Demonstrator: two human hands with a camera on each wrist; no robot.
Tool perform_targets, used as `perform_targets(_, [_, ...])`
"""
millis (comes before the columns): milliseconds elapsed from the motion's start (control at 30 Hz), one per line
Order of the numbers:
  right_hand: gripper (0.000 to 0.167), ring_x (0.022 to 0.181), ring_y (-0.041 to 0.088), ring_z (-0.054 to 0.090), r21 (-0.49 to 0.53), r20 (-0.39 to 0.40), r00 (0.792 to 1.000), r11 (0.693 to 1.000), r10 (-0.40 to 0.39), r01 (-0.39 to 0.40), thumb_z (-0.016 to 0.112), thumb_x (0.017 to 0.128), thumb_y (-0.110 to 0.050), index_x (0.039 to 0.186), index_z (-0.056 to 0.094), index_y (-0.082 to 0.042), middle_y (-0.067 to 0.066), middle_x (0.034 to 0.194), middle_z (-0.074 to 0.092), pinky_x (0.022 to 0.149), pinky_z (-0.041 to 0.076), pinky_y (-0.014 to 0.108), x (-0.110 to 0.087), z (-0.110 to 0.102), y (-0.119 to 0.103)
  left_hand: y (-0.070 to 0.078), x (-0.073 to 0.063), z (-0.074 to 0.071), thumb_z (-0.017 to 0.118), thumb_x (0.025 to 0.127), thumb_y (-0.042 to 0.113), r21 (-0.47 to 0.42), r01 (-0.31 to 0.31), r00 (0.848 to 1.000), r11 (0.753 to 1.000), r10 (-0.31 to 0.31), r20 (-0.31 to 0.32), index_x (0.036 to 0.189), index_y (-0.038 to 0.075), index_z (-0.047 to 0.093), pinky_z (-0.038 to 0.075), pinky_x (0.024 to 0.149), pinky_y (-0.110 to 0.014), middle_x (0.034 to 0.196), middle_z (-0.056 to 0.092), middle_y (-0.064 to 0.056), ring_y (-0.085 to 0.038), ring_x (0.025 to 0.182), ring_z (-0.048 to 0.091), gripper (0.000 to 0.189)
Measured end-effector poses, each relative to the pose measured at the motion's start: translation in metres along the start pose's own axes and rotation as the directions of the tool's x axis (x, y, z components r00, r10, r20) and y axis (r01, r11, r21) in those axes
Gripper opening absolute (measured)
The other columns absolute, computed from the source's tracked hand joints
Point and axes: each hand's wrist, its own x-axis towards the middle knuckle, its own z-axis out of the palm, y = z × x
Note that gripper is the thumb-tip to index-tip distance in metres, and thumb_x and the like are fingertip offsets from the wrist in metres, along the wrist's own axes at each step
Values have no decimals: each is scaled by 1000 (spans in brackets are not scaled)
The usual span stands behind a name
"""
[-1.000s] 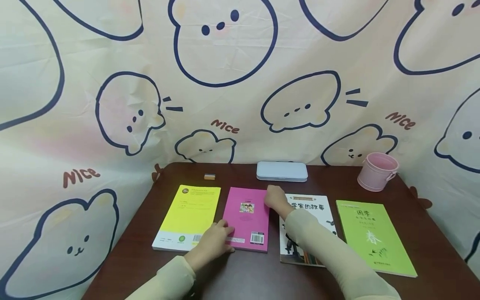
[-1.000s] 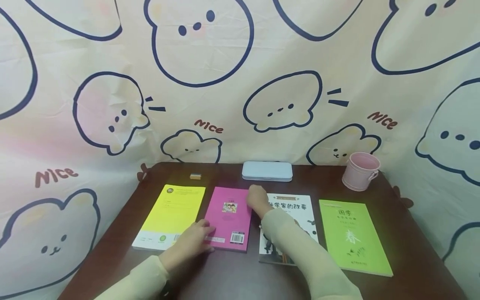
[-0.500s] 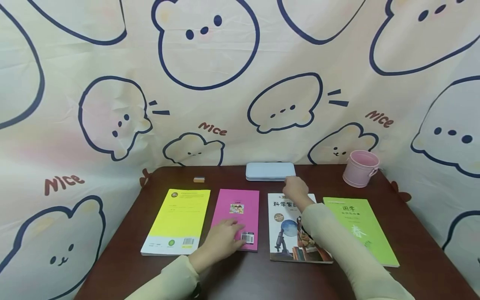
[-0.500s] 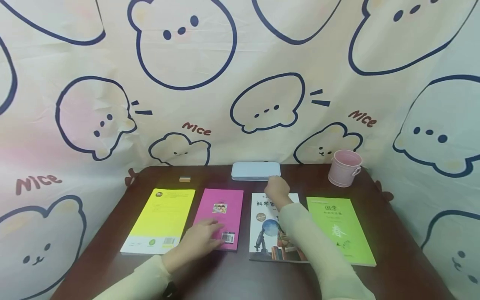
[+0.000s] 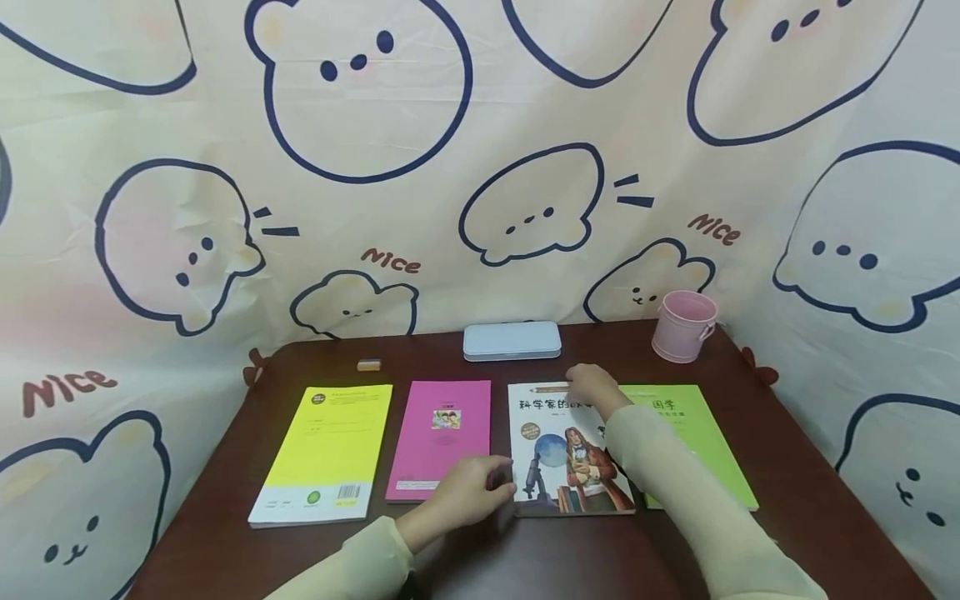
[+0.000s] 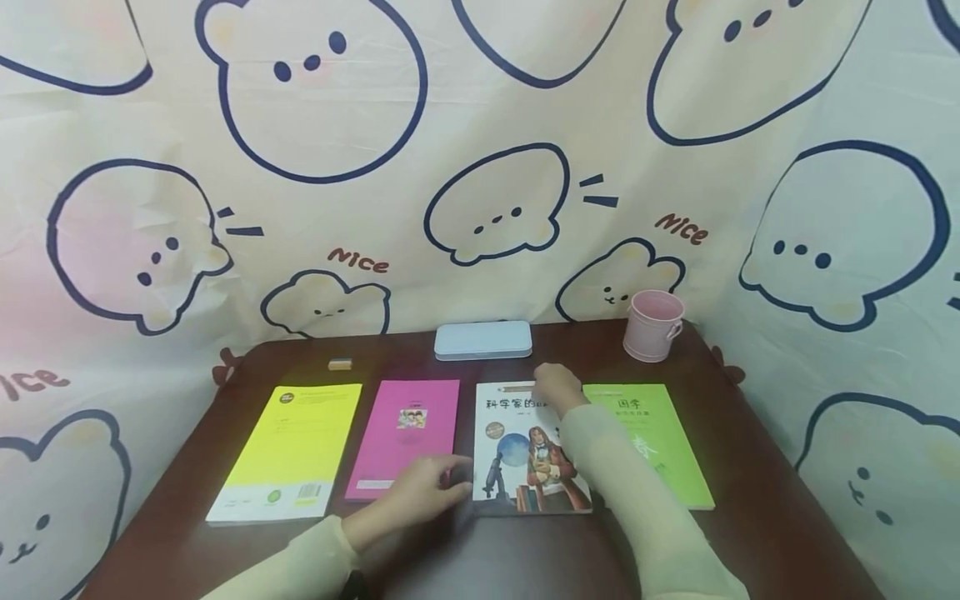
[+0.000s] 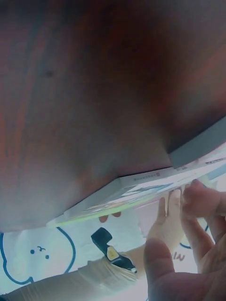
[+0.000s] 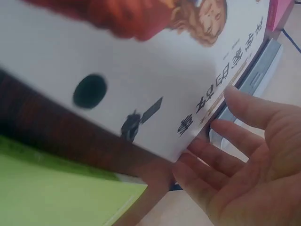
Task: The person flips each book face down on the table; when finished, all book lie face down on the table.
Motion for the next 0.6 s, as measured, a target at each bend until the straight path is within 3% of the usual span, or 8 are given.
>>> perform_targets(100, [43,87,23,57,-18,28,1000,1000,9,-8,69,82,-13,123,60,-5,11,118,62,75,50,41,0,-2,0,1,-2,1,65,87,27,-13,-6,1000,1000,6,19,116,4,65,50,74,-33,95,68,-3,-15,87,61,37])
perform_targets(200, [40,91,25,58,-56,24,1000,998,4,-3,70,81,-13,119,62,-4,12,115,63,77,50,43,-3,-5,2,1,-3,3,64,87,30,-25,1,999,1000,0,45,117,6,65,50,86,-41,112,67,-5,-20,104,61,38])
perform_targets(467, [45,114,34,52,-40,17,1000,999,2,-1,71,82,-17,123,59,-3,16,124,58,94,43,50,-6,-5,8,4,-7,8,66,85,31,-148,46,987,988,-23,157,122,5,61,50,77,-32,97,67,-8,-15,88,60,46])
perform_targets(600, [50,118,35,50,-41,13,1000,999,-2,3,72,82,-18,126,57,-2,17,127,56,98,41,51,-4,0,11,6,-10,12,68,84,32,-175,49,987,983,-20,160,123,5,60,51,82,-36,110,66,-12,-22,97,62,48])
